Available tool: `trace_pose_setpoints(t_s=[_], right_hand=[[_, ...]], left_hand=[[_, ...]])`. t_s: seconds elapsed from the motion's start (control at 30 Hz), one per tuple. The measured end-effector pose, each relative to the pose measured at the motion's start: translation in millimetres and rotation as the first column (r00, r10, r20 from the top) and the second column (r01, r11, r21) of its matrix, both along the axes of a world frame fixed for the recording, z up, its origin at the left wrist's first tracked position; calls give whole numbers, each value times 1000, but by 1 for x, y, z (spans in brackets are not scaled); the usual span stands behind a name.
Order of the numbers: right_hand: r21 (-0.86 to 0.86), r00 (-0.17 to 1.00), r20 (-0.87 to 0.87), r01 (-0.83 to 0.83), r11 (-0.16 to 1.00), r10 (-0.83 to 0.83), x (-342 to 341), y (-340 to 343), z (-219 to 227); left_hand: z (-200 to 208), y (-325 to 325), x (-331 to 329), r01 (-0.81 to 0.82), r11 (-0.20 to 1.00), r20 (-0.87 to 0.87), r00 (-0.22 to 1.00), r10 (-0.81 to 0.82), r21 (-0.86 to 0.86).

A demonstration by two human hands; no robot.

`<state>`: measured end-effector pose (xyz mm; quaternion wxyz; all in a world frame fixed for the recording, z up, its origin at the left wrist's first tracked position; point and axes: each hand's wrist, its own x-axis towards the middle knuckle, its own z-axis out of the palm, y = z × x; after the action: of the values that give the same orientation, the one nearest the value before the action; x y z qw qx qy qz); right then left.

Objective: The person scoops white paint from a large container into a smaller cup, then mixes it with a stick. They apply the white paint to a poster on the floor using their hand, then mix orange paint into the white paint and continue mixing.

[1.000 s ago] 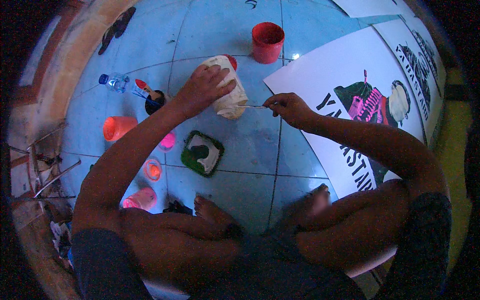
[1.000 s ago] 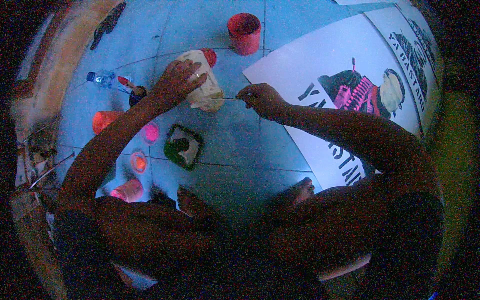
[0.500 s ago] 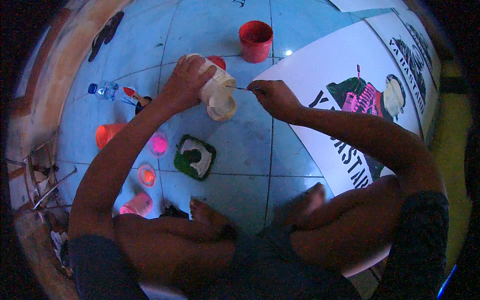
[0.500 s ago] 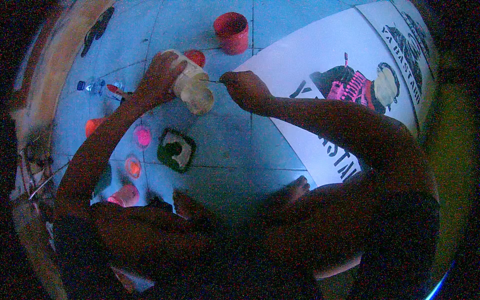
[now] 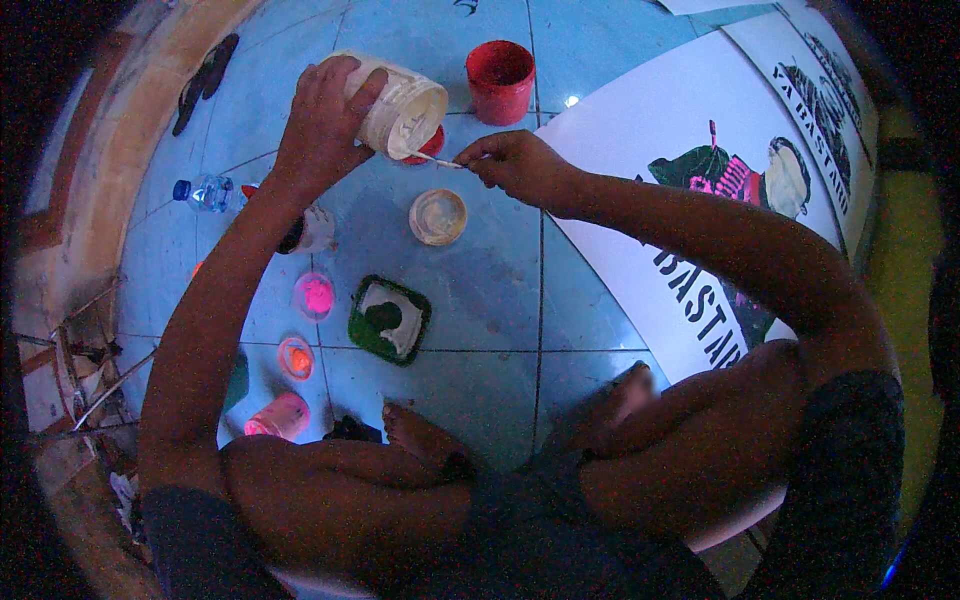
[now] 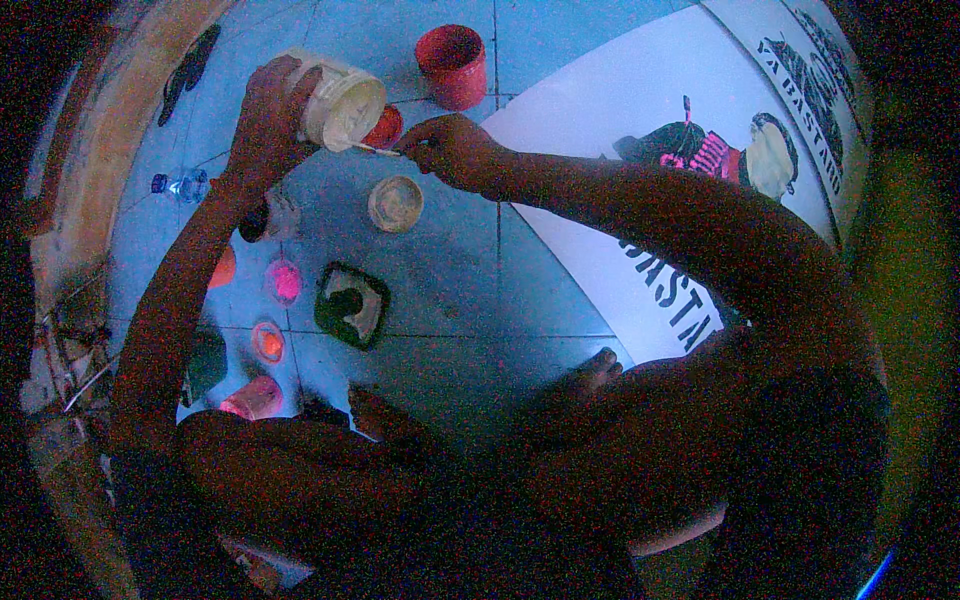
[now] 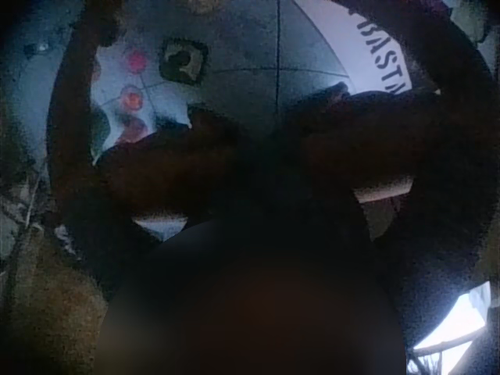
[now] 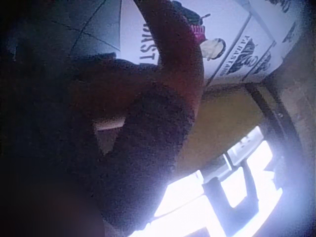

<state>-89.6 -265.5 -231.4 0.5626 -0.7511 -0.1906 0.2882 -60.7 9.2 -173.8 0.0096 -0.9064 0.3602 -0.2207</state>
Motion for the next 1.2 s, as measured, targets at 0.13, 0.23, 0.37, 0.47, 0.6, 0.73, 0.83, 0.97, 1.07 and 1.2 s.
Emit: trace_pose_setpoints(t_s=[0.13,0.23,0.37,0.47,0.6,0.73,0.83,0.97,1.07,1.2], right_hand=[[41,936,-346,81,996,-62,-5,-9,5],[22,916,-394,97,995,-80,-9,-19,2],[-35,907,-411,81,996,-89,-18,-24,2],[-22,921,-387,39,999,-45,-23,-40,-10],[-156,944,-330,-20,988,-33,-29,-41,-15],[-204,976,-218,-45,978,0,-34,-41,-31],[-202,949,271,-106,974,160,-34,-43,-65],[-484,871,343,-156,861,351,-28,-25,-50],[-621,686,538,-70,780,490,-23,-17,-37],[-687,466,590,-138,713,659,-16,-5,-14]], left_hand=[[-2,2,1,70,996,50,997,-67,-60],[-4,5,-3,38,999,24,999,-38,-13],[-16,15,-6,70,997,14,997,-70,-18],[-20,11,-9,46,999,11,999,-46,28],[-29,24,-9,24,996,36,999,-27,86],[-35,34,-11,11,995,22,1000,-13,98],[-36,29,-4,17,993,29,999,-21,119],[-38,32,-6,7,995,20,1000,-9,104],[-35,29,-4,29,996,18,999,-31,80],[-25,28,-5,7,984,-36,999,0,176]])
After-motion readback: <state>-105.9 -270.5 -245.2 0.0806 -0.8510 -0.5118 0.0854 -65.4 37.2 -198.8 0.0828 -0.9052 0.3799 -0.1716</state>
